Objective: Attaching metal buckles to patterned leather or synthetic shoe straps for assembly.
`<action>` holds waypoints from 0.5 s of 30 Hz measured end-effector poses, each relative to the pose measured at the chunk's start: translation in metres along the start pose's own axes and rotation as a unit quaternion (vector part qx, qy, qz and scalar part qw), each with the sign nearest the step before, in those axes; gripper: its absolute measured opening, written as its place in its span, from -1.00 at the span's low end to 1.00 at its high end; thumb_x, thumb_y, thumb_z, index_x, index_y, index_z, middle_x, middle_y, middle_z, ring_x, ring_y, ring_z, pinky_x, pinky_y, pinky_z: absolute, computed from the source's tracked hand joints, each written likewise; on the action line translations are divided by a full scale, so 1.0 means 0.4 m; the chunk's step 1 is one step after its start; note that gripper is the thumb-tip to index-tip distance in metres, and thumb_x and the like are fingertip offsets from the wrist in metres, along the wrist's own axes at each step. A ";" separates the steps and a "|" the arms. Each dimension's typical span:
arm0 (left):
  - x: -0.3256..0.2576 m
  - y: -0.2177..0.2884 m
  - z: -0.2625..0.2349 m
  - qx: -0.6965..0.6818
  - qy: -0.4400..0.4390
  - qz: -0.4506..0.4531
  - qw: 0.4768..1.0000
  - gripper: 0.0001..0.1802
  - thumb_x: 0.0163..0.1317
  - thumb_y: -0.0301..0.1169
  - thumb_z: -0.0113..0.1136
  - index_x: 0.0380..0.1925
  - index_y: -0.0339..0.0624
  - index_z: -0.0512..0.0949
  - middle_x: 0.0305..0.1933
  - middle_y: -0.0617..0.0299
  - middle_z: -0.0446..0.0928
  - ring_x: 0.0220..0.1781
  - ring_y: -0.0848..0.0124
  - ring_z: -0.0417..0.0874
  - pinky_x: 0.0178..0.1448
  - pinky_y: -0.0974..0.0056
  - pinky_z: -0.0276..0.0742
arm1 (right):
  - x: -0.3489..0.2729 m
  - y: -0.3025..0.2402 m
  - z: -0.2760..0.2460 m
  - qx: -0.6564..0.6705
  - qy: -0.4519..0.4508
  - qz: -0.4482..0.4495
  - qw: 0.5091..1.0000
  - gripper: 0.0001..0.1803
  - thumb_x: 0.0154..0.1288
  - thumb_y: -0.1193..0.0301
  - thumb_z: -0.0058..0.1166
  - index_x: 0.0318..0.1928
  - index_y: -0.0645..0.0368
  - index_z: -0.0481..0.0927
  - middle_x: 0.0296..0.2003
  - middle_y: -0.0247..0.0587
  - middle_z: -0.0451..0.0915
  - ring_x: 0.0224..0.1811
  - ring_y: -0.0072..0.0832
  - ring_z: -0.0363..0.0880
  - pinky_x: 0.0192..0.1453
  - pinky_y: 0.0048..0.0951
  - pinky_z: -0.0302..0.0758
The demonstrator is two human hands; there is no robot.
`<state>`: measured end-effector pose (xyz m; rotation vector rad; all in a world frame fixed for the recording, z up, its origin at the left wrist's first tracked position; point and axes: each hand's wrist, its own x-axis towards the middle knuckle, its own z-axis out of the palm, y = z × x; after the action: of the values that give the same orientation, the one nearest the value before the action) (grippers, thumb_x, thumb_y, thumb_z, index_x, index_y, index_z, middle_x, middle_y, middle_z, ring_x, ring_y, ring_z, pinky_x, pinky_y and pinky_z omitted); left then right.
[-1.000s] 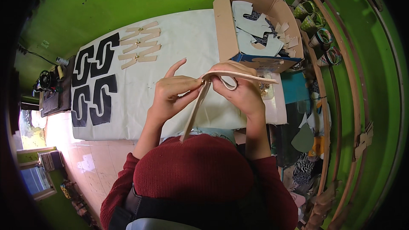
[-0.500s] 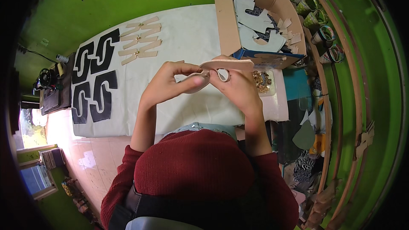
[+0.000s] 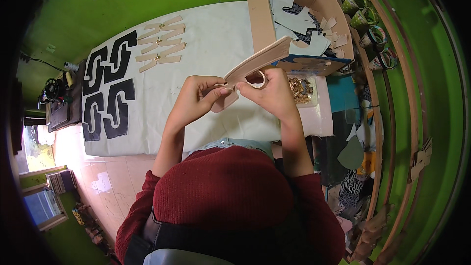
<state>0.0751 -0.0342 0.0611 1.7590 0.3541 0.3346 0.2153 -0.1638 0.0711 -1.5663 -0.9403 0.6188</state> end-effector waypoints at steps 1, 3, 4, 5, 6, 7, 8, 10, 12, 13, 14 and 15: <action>-0.001 0.003 0.001 0.000 -0.001 0.000 1.000 -0.84 0.17 -0.53 0.11 -0.30 -0.40 0.59 -0.65 0.08 0.49 -0.64 0.44 0.45 -0.44 0.35 0.39 | -0.003 -0.003 0.007 0.017 0.027 -0.023 0.999 -0.86 0.01 0.54 0.22 -0.36 0.32 0.61 -0.50 -0.36 0.60 -0.47 -0.67 0.50 -0.36 -0.55 0.45; -0.002 0.021 -0.001 0.057 0.000 0.030 0.998 -0.81 0.21 -0.51 0.07 -0.24 -0.38 0.57 -0.65 0.05 0.47 -0.66 0.39 0.45 -0.44 0.34 0.39 | -0.005 -0.007 0.011 -0.040 0.049 -0.064 0.996 -0.84 0.00 0.53 0.22 -0.35 0.31 0.61 -0.51 -0.32 0.60 -0.51 -0.62 0.51 -0.37 -0.53 0.46; -0.003 0.031 -0.002 0.058 -0.001 0.030 0.998 -0.81 0.21 -0.51 0.07 -0.24 -0.38 0.57 -0.65 0.05 0.47 -0.66 0.39 0.45 -0.44 0.34 0.39 | -0.006 -0.010 0.013 -0.097 0.070 -0.104 0.987 -0.81 -0.02 0.52 0.22 -0.33 0.30 0.61 -0.52 -0.29 0.61 -0.54 -0.58 0.53 -0.38 -0.52 0.46; -0.003 0.041 -0.003 0.088 -0.009 0.018 0.996 -0.79 0.23 -0.49 0.07 -0.19 -0.38 0.56 -0.58 0.06 0.52 -0.58 0.45 0.47 -0.38 0.36 0.42 | -0.011 -0.017 0.016 -0.097 0.071 -0.103 0.987 -0.81 -0.02 0.52 0.22 -0.33 0.30 0.61 -0.52 -0.29 0.61 -0.54 -0.58 0.53 -0.38 -0.52 0.46; -0.006 0.046 -0.003 0.119 -0.015 0.005 0.993 -0.76 0.25 -0.46 0.07 -0.14 -0.38 0.54 -0.50 0.06 0.57 -0.50 0.51 0.50 -0.33 0.39 0.45 | -0.017 -0.026 0.022 -0.137 0.076 -0.106 0.982 -0.80 -0.03 0.55 0.22 -0.31 0.29 0.60 -0.48 -0.31 0.60 -0.48 -0.62 0.52 -0.35 -0.57 0.45; -0.009 0.040 -0.001 0.119 -0.015 0.005 0.993 -0.76 0.25 -0.46 0.07 -0.14 -0.38 0.54 -0.50 0.06 0.57 -0.50 0.51 0.50 -0.33 0.39 0.45 | -0.021 -0.032 0.027 -0.176 0.082 -0.107 0.975 -0.77 -0.05 0.58 0.23 -0.28 0.28 0.60 -0.44 -0.34 0.59 -0.42 -0.66 0.50 -0.32 -0.61 0.44; -0.012 0.029 0.001 0.121 0.006 0.030 0.992 -0.75 0.25 -0.46 0.07 -0.12 -0.37 0.54 -0.48 0.02 0.58 -0.50 0.47 0.52 -0.32 0.37 0.46 | -0.021 -0.033 0.029 -0.176 0.082 -0.107 0.975 -0.77 -0.05 0.58 0.23 -0.28 0.28 0.60 -0.44 -0.34 0.59 -0.42 -0.66 0.50 -0.32 -0.61 0.44; -0.015 0.023 0.006 0.122 0.024 0.055 0.991 -0.74 0.25 -0.46 0.07 -0.10 -0.36 0.53 -0.46 -0.02 0.58 -0.50 0.42 0.54 -0.32 0.35 0.47 | -0.025 -0.033 0.032 -0.215 0.087 -0.105 0.967 -0.78 -0.06 0.56 0.23 -0.30 0.28 0.61 -0.46 -0.30 0.60 -0.43 -0.62 0.53 -0.32 -0.60 0.45; -0.017 0.028 0.008 0.132 0.033 0.048 0.990 -0.74 0.25 -0.47 0.07 -0.10 -0.35 0.53 -0.42 -0.08 0.59 -0.48 0.38 0.56 -0.30 0.33 0.48 | -0.028 -0.045 0.036 -0.219 0.093 -0.094 0.967 -0.80 -0.06 0.56 0.23 -0.32 0.29 0.61 -0.46 -0.29 0.60 -0.43 -0.61 0.54 -0.32 -0.58 0.46; -0.018 0.028 0.007 0.132 0.033 0.048 0.990 -0.74 0.25 -0.47 0.07 -0.10 -0.35 0.53 -0.42 -0.08 0.59 -0.48 0.38 0.56 -0.30 0.33 0.48 | -0.029 -0.049 0.038 -0.224 0.099 -0.085 0.966 -0.81 -0.07 0.55 0.22 -0.34 0.29 0.62 -0.46 -0.27 0.61 -0.43 -0.60 0.56 -0.32 -0.57 0.46; -0.019 0.028 0.005 0.150 0.030 0.050 0.987 -0.74 0.25 -0.46 0.07 -0.09 -0.36 0.53 -0.41 -0.08 0.59 -0.47 0.38 0.57 -0.29 0.33 0.49 | -0.031 -0.048 0.043 -0.224 0.099 -0.084 0.966 -0.81 -0.07 0.55 0.22 -0.34 0.29 0.62 -0.46 -0.27 0.61 -0.43 -0.60 0.56 -0.32 -0.57 0.46; -0.019 0.029 0.004 0.166 0.026 0.053 0.984 -0.74 0.25 -0.46 0.08 -0.09 -0.36 0.53 -0.40 -0.09 0.59 -0.46 0.39 0.58 -0.28 0.34 0.49 | -0.033 -0.046 0.046 -0.216 0.107 -0.086 0.967 -0.81 -0.08 0.54 0.23 -0.35 0.29 0.63 -0.46 -0.26 0.62 -0.43 -0.58 0.57 -0.32 -0.56 0.47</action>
<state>0.0696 -0.0411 0.0717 2.1045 0.3700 0.4176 0.1893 -0.1641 0.0836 -1.8649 -1.0789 0.1186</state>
